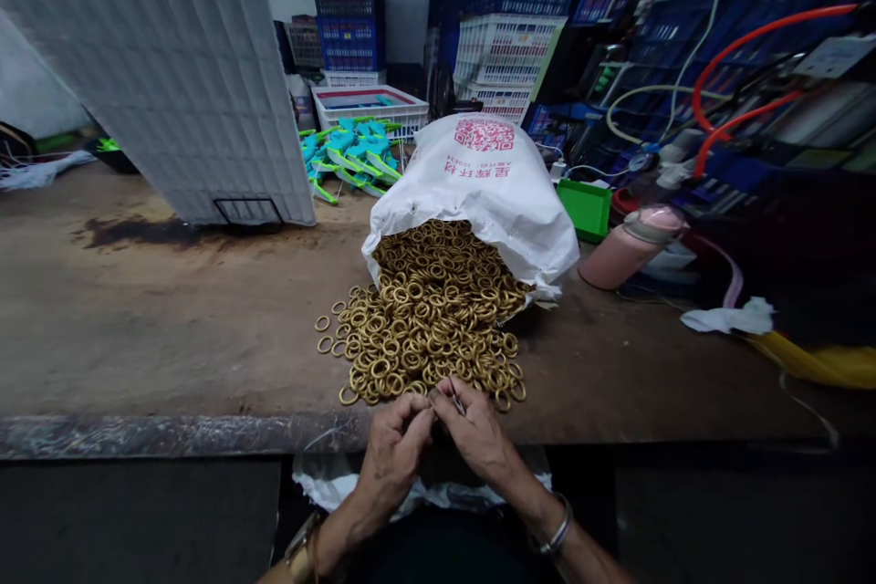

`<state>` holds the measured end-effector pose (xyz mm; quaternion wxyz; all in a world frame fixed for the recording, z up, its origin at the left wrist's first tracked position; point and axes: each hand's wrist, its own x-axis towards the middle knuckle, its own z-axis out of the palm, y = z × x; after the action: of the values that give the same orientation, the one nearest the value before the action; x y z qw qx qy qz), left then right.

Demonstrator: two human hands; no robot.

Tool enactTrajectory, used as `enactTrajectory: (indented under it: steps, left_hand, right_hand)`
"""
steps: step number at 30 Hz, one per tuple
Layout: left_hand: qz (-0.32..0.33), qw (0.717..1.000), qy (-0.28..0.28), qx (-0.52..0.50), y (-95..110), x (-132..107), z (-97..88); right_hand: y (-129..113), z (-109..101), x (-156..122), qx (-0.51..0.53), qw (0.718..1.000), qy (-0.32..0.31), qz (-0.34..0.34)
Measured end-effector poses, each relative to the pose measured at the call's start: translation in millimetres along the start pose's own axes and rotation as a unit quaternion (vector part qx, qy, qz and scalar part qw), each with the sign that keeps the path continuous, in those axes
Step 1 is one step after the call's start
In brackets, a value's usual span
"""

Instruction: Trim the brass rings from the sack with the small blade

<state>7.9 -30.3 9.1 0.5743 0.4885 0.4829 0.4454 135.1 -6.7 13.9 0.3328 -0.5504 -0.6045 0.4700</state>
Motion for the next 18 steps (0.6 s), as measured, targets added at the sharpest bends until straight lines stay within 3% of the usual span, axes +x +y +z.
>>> enactTrajectory:
  steps: [3,7,10,13,18]
  left_hand:
    - [-0.105,0.987,-0.043,-0.117,4,-2,-0.4]
    - [-0.137,0.969,-0.070,-0.195,10,-3,-0.6]
    - [-0.142,0.972,-0.036,-0.184,11,-3,-1.0]
    - [-0.117,0.981,-0.012,-0.154,7,-4,-1.6]
    - [-0.066,0.989,-0.018,-0.133,-7,-5,-2.9]
  right_hand:
    - [-1,1,1,0.024,0.999,-0.025,0.008]
    - [2,-2,-1,0.015,1.000,-0.013,0.014]
    - [7,-5,-6,-0.109,0.994,0.017,-0.009]
    - [11,-6,-13,-0.243,0.969,-0.022,-0.051]
    - [7,-1,-17,-0.354,0.933,-0.049,-0.048]
